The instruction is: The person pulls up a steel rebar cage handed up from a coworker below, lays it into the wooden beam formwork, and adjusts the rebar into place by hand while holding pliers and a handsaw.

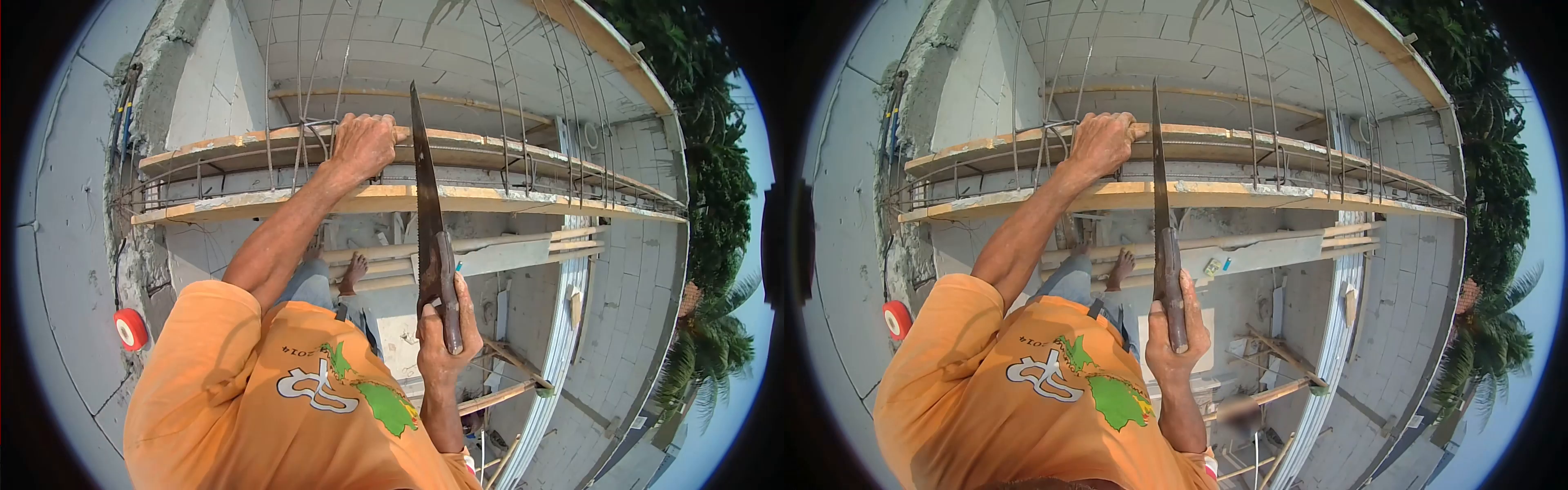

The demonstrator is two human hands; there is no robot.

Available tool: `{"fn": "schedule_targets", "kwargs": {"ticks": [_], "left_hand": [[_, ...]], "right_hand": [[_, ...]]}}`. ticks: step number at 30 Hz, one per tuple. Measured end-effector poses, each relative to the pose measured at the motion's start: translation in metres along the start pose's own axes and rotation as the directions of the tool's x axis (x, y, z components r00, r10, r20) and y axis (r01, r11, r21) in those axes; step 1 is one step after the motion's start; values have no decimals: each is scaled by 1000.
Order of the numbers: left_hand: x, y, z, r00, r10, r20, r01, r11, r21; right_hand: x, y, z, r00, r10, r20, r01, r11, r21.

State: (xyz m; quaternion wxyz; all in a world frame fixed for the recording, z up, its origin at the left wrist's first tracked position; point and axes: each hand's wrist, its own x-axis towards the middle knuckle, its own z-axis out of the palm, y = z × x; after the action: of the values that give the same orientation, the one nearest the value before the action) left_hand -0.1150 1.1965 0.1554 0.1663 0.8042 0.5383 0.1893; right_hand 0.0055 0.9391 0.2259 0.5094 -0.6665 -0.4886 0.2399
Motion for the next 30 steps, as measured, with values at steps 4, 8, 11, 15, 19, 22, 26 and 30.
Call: {"fn": "schedule_targets", "kwargs": {"ticks": [4, 8, 11, 15, 19, 22, 26, 30], "left_hand": [[3, -3, 3, 998, 43, -39, -42, 999, 23], [0, -2, 3, 999, 29, -22, -30, 999, -15], [0, -2, 0, 1000, 3, 17, -3, 1000, -29], [0, -3, 4, 998, 32, -46, -32, 999, -6], [-1, -3, 5, 996, 25, -82, -25, 1000, 3], [-1, -5, 6, 994, 48, -100, -45, 999, 30], [-3, -5, 6, 992, 53, -110, -53, 999, -1], [-4, -4, 4, 995, 23, -98, -26, 999, -39]], "right_hand": [[32, -23, -12, 974, 223, -34, -220, 973, 64], [6, -10, -24, 991, 134, 13, -134, 985, 113], [19, -20, -14, 994, 98, -45, -86, 971, 222], [83, -8, 25, 999, -22, -28, 28, 978, 205], [135, 4, 66, 998, -68, 18, 63, 977, 202], [150, 3, 79, 998, -8, 59, -5, 978, 207], [157, -3, 87, 988, 111, 104, -137, 950, 282], [157, -10, 86, 971, 202, 129, -236, 895, 379]]}}
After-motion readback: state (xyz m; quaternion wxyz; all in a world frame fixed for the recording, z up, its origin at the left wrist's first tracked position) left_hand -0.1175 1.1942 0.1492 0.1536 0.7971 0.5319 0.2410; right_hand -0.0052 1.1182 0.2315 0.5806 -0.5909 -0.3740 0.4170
